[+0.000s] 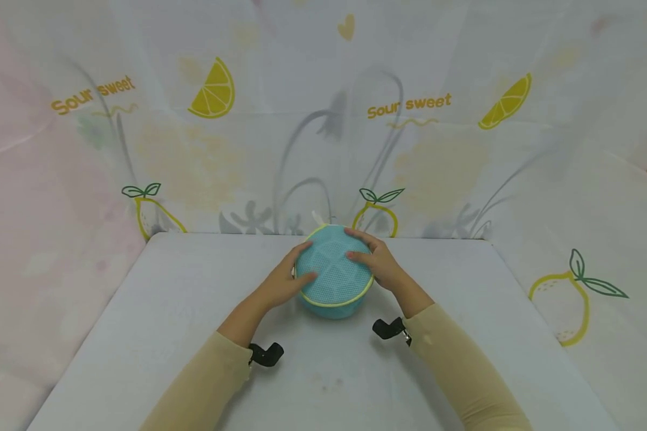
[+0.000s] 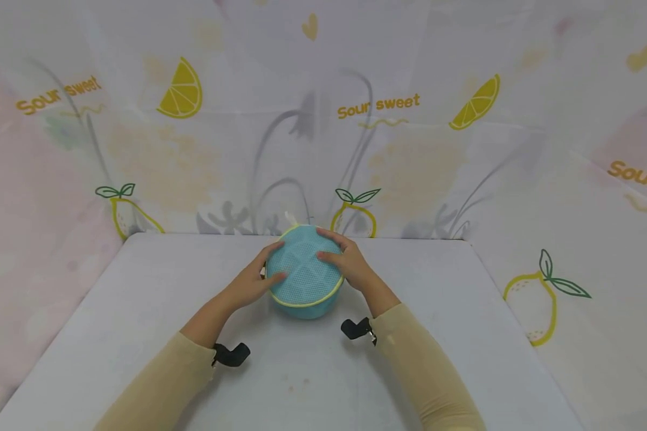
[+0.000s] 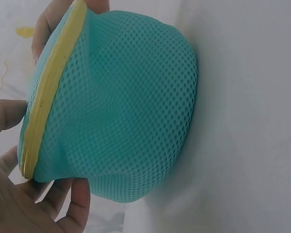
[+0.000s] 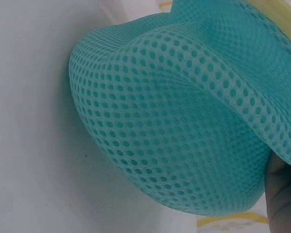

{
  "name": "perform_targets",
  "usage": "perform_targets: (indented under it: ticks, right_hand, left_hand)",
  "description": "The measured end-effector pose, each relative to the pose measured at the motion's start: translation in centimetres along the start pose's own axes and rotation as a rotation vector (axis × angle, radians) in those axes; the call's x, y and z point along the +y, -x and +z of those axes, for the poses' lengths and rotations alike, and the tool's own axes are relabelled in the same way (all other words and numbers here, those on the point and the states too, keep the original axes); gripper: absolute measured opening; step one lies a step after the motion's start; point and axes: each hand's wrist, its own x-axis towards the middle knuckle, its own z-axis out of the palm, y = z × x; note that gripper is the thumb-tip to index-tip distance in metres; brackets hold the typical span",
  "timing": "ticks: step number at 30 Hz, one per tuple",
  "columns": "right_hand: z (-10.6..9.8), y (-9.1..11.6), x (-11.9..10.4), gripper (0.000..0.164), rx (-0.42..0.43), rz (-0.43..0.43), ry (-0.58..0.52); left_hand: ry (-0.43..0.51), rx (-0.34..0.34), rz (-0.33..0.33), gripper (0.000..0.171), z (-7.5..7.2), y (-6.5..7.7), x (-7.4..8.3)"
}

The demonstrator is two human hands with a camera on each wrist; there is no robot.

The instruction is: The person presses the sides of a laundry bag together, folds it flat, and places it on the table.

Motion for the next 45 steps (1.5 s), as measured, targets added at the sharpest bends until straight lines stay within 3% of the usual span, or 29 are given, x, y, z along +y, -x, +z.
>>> perform_targets:
  ticks: [5, 10, 21, 27, 31, 36, 45]
  right_hand:
    - [-0.1, 0.1, 0.0, 0.061, 0.013, 0.001, 0.005]
    - [-0.1, 0.1, 0.3, 0.061, 0.019, 0.002, 0.004]
    - [0.2, 0.3, 0.1, 0.060, 0.038, 0.016, 0.003]
    - [0.3, 0.4, -0.2, 0.060, 0.037, 0.019, 0.052]
    - [0.3, 0.6, -0.4, 0.059, 0.016, 0.010, 0.109]
    - [0.2, 0.9, -0.4, 0.063, -0.050, 0.013, 0.179]
    - [-0.2, 1.2, -0.5, 0.069, -0.139, -0.023, 0.205]
  left_hand:
    - [-0.034, -0.052, -0.005, 0.079, -0.3, 0.7, -0.1]
    - [0.003, -0.061, -0.013, 0.083, 0.0, 1.0, -0.1]
    - [0.107, 0.007, -0.019, 0.082, 0.9, 0.9, -0.5]
    - [0.201, 0.053, 0.016, 0.079, 1.1, 0.7, -0.4]
    - [0.210, 0.102, 0.050, 0.077, 1.2, 0.6, -0.2]
    - [0.204, 0.150, 0.043, 0.074, 1.1, 0.3, 0.0]
    - [0.227, 0.142, 0.021, 0.075, 0.7, -0.1, 0.9]
